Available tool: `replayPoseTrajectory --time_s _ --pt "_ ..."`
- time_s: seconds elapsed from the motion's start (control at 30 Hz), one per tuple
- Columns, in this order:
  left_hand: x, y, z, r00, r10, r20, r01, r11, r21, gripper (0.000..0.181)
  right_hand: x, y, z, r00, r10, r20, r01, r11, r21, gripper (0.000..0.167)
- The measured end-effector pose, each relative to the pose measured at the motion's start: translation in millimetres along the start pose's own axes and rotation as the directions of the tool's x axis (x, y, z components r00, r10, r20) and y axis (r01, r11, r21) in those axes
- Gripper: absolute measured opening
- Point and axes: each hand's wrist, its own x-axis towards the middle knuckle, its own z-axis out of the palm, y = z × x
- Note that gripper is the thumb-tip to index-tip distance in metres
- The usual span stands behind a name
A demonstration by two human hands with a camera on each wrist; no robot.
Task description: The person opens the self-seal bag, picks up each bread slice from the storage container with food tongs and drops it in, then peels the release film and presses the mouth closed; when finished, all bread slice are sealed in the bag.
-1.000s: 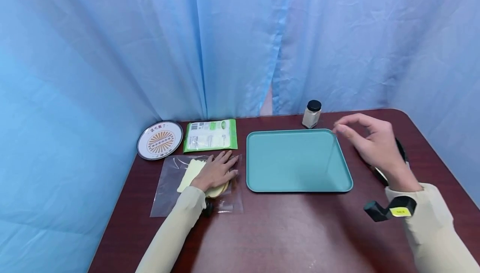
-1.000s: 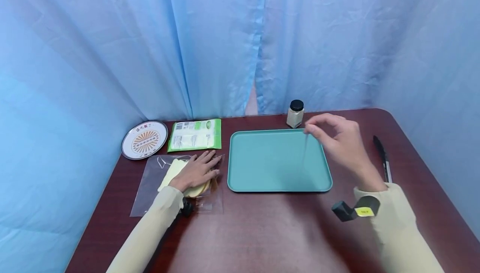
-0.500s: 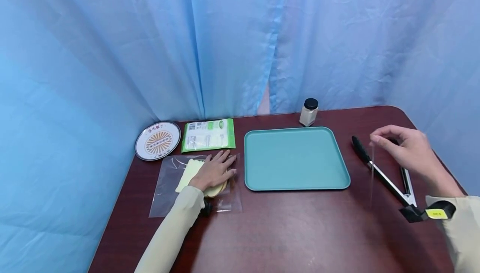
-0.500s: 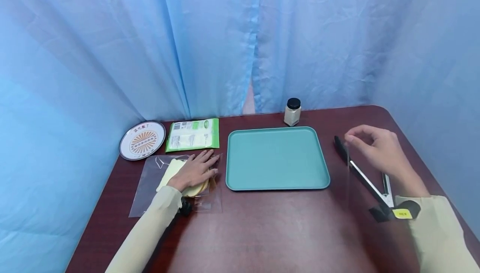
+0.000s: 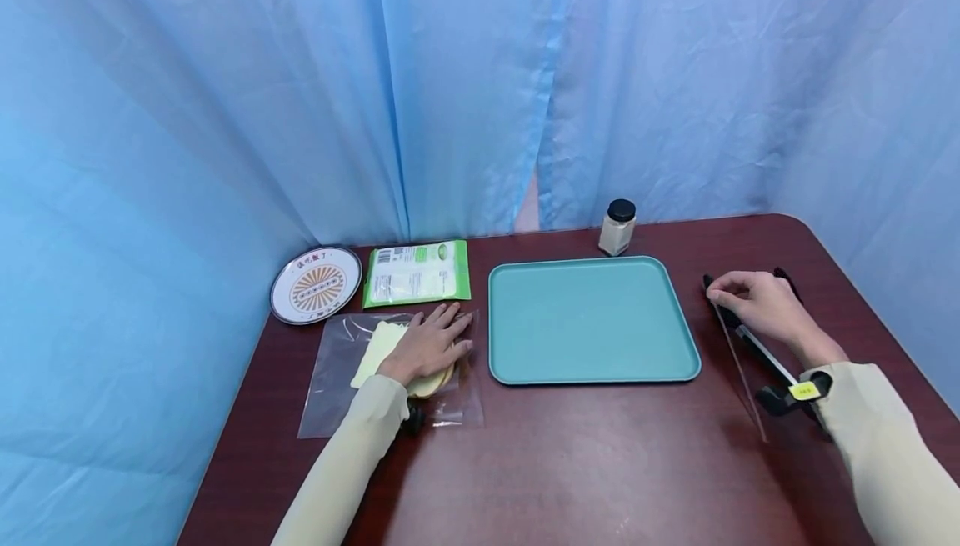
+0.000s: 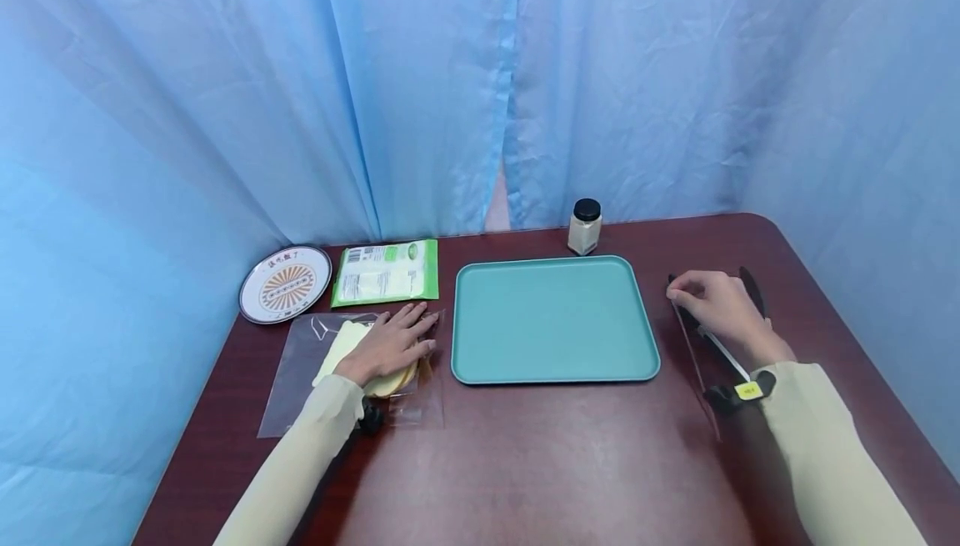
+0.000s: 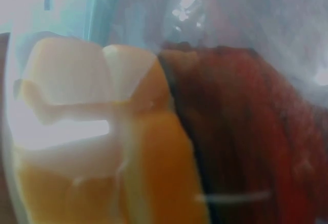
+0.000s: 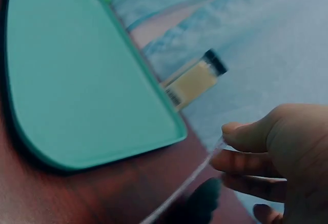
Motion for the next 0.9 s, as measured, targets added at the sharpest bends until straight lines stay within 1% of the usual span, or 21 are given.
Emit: replayPoseTrajectory --time_s 0.17,0.23,0.43,0.63,0.9 --pt "-0.3 -0.1 -0.8 1.000 0.002 0.001 -0.002 1.000 -0.004 0.061 11.0 13.7 17.3 0.996 -0.071 -0.060 0.067 0.996 -0.057 0.015" --pt "-0.5 -0.1 -0.8 1.000 -0.001 0.006 0.001 1.000 -0.002 0.061 14.0 17.3 22.8 0.994 -0.079 -0.079 0.074 0.996 -0.059 0.011" --pt "-1.2 -0.4 -0.5 1.000 -0.003 0.007 0.003 1.000 -0.006 0.061 21.3 19.9 33.6 0.996 -0.021 -0.082 0.018 0.999 -0.035 0.012" --pt "-1.2 -0.5 -1.4 1.000 -0.003 0.000 0.003 1.000 -0.006 0.061 25.3 22.8 43.3 0.998 -0.004 -0.056 0.001 0.998 -0.055 0.012" --pt "-0.5 0.0 -0.2 1.000 0.000 -0.002 0.000 1.000 -0.007 0.061 23.2 25.6 51.6 0.999 0.022 -0.025 -0.024 0.997 -0.069 0.010"
